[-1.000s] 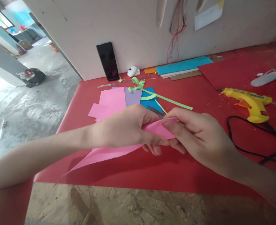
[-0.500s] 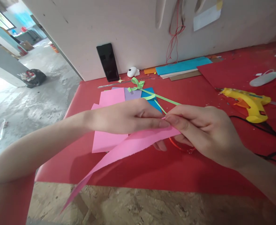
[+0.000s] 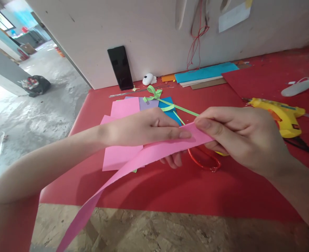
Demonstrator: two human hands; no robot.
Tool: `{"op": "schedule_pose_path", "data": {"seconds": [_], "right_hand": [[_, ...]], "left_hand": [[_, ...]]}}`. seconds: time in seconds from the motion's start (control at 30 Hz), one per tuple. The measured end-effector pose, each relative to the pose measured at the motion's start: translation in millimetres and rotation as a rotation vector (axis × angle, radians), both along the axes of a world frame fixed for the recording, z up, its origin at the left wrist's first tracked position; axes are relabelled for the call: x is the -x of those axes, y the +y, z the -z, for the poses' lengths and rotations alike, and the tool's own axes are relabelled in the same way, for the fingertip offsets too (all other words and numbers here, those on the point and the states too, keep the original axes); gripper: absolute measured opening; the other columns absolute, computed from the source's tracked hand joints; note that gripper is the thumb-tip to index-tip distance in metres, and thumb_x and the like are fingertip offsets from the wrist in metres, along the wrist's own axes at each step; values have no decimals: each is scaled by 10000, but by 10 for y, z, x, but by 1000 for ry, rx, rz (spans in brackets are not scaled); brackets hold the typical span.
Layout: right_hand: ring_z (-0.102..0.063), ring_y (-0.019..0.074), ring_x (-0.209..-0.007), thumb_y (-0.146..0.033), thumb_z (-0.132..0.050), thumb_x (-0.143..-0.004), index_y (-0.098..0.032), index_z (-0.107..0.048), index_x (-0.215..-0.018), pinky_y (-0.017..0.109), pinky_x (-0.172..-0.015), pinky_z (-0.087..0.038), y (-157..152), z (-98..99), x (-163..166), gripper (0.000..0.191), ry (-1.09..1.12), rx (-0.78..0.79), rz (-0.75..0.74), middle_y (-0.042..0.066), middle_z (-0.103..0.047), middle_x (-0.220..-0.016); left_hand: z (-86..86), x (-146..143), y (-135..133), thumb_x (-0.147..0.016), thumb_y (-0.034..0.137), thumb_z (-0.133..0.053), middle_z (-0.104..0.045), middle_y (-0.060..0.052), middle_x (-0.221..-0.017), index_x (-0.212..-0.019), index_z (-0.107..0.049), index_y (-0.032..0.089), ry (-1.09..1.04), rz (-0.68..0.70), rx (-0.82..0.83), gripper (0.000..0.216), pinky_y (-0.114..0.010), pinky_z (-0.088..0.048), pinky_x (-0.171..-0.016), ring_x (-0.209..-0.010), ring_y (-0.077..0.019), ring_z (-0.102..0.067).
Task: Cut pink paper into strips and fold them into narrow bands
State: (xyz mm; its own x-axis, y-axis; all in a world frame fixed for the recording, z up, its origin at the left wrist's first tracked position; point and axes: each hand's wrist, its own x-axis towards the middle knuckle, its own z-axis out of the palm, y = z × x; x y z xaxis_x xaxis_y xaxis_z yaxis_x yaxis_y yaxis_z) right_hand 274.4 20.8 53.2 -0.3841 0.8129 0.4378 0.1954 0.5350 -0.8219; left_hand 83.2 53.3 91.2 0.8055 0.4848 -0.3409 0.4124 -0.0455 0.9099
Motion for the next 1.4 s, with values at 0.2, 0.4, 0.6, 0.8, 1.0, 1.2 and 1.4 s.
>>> {"op": "schedule_pose_path", "data": {"seconds": [0.2, 0.4, 0.6, 0.8, 1.0, 1.2, 1.4], "right_hand": [[-338, 0, -382, -156, -511, -903, -171, -535, -650, 137, -337, -251, 30, -12, -44, 254, -26, -19, 43, -83, -400, -482], [-327, 7, -373, -218, -522, -910, -172, -546, -658, 170, -337, -241, 62, 0, -65, 257, -34, -24, 51, -72, -440, -500], [-331, 14, -390, -307, -521, -923, -167, -516, -632, 181, -373, -261, 89, 12, -104, 323, -104, -46, 96, -67, -390, -462], [-335, 18, -375, -285, -530, -915, -170, -555, -653, 186, -335, -226, 132, 25, -153, 287, -50, -16, 127, -58, -404, -465], [-360, 15, -378, -222, -563, -892, -169, -570, -638, 190, -335, -247, 166, 19, -208, 259, -28, 2, 161, -54, -403, -482], [-356, 13, -389, -265, -579, -886, -168, -598, -656, 225, -381, -260, 248, 45, -330, 250, -5, -103, 235, -54, -422, -457], [-422, 25, -414, -253, -605, -869, -181, -596, -644, 220, -391, -341, 283, 34, -356, 237, -72, -84, 234, -47, -448, -486]], "left_hand": [[22, 21, -22, -913, 292, -508, -695, 9, -638, -692, -701, 174, -21, -62, 21, 316, -163, -499, -610, -622, -76, -654], [41, 66, -57, -882, 375, -561, -681, 9, -614, -673, -674, 172, 13, -127, 25, 313, -168, -484, -518, -525, -77, -621], [37, 95, -125, -895, 406, -527, -633, 18, -538, -651, -658, 150, 109, -187, -107, 376, -158, -432, -478, -450, -54, -548], [73, 115, -143, -909, 378, -485, -589, 23, -510, -566, -576, 155, 87, -212, -293, 419, -158, -318, -407, -419, -39, -446], [48, 154, -132, -913, 351, -464, -592, 6, -549, -591, -609, 157, 106, -158, -333, 404, -186, -327, -451, -465, -51, -447], [94, 196, -124, -889, 387, -482, -176, 74, -467, -463, -329, 175, 106, -237, -356, 500, -216, -130, -379, -426, -36, -145], [89, 242, -143, -901, 325, -463, -278, 75, -452, -512, -344, 179, 96, -200, -325, 432, -178, -200, -366, -391, -25, -200]]}}
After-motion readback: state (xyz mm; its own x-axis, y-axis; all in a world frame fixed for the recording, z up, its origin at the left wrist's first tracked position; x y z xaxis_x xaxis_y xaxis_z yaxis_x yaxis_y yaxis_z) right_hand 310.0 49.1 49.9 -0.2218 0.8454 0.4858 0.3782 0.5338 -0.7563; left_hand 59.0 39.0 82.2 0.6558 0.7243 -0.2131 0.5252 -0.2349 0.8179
